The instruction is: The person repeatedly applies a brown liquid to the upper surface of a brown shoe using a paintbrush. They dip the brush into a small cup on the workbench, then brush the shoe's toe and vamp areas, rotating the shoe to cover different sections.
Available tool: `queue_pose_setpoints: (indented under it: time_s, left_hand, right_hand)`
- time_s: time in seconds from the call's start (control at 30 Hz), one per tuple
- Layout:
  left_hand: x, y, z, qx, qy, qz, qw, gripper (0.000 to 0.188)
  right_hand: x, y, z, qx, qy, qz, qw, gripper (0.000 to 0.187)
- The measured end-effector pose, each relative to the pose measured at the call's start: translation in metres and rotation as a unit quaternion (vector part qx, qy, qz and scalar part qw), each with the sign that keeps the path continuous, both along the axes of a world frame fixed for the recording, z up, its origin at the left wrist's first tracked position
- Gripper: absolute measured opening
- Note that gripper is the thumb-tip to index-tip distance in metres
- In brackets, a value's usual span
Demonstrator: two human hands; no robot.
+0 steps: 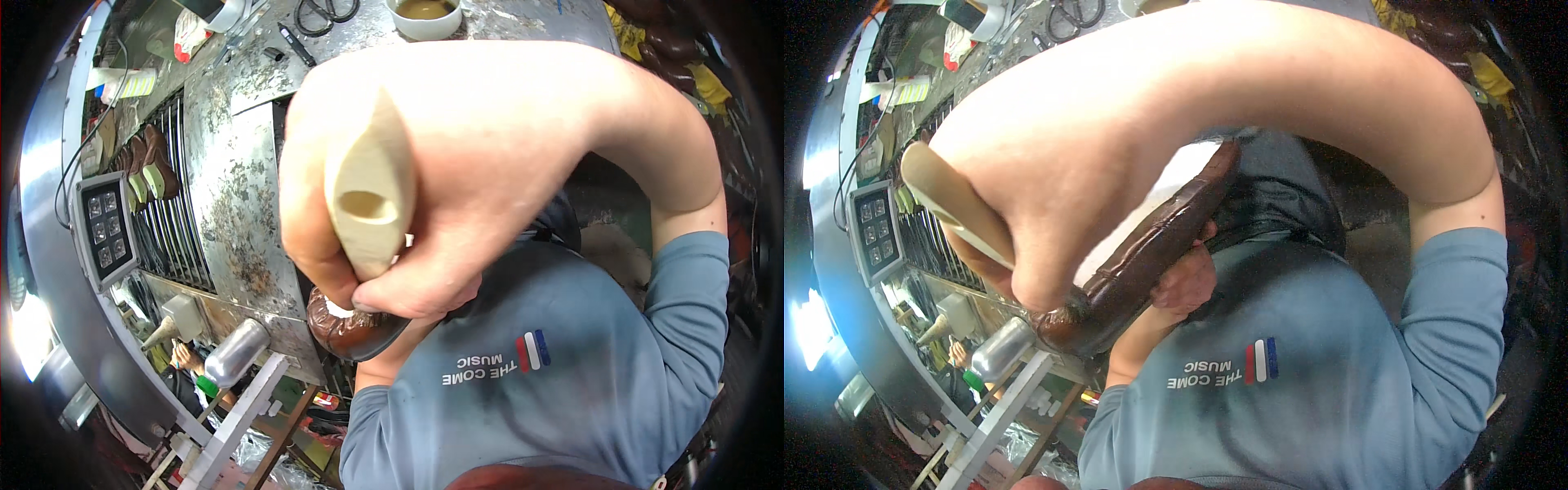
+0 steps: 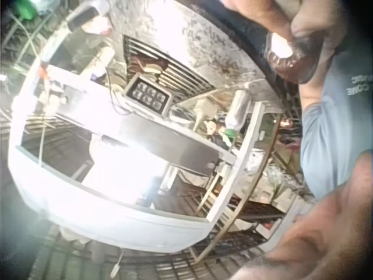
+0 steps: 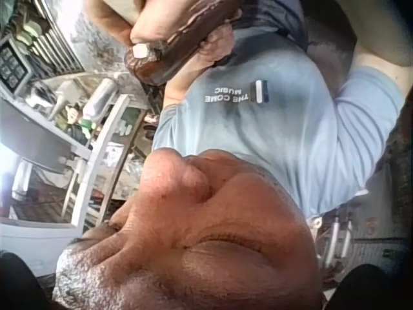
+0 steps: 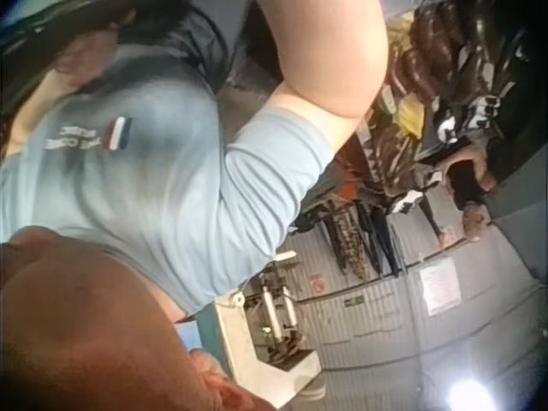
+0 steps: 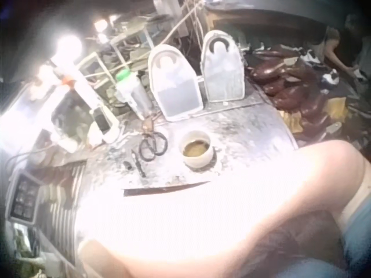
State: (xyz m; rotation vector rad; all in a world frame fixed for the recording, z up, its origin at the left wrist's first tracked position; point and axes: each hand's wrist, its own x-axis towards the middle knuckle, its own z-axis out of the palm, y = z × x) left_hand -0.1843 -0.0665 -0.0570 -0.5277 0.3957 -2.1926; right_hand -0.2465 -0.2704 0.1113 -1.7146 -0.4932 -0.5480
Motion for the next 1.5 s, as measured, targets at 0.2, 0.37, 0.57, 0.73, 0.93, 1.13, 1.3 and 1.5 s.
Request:
queue_pose_setpoints:
  time_s: [0.2, 0.37, 0.57, 0.73, 0.93, 1.13, 1.3, 1.5]
  left_hand:
    - [-0.007, -0.009, 0.002, -0.032, 0.053, -0.058, 0.996, 0.066]
    - [-0.004, -0.007, 0.004, 0.011, 0.011, -0.007, 1.0, 0.07]
    - [0.014, 0.005, 0.002, 0.098, -0.204, 0.176, 0.958, 0.074]
    - [0.063, 0.028, 0.025, 0.157, -0.453, 0.325, 0.815, 0.078]
    - [0.171, 0.051, 0.088, 0.174, -0.736, 0.283, 0.59, 0.082]
    - [0.298, 0.04, 0.138, 0.121, -0.951, 0.089, 0.271, 0.073]
    - [0.395, 0.01, 0.142, 0.177, -0.977, 0.109, 0.046, 0.084]
    - [0.492, -0.049, 0.114, 0.092, -0.968, 0.065, -0.222, 0.089]
  right_hand:
    - [0.005, 0.005, -0.003, -0.01, 0.014, -0.003, 1.0, 0.012]
    - [-0.001, -0.001, 0.004, -0.028, 0.028, -0.017, 0.999, 0.015]
    - [-0.012, -0.019, 0.005, -0.043, 0.048, -0.038, 0.997, 0.019]
    - [-0.031, -0.036, 0.012, -0.04, 0.069, -0.078, 0.994, 0.023]
    - [-0.065, -0.058, -0.022, 0.012, 0.072, -0.133, 0.988, 0.027]
    - [-0.094, -0.061, -0.047, 0.106, 0.113, -0.161, 0.975, 0.029]
    - [-0.113, -0.061, -0.062, 0.161, 0.14, -0.201, 0.956, 0.029]
    - [-0.116, -0.059, -0.071, 0.189, 0.17, -0.255, 0.933, 0.03]
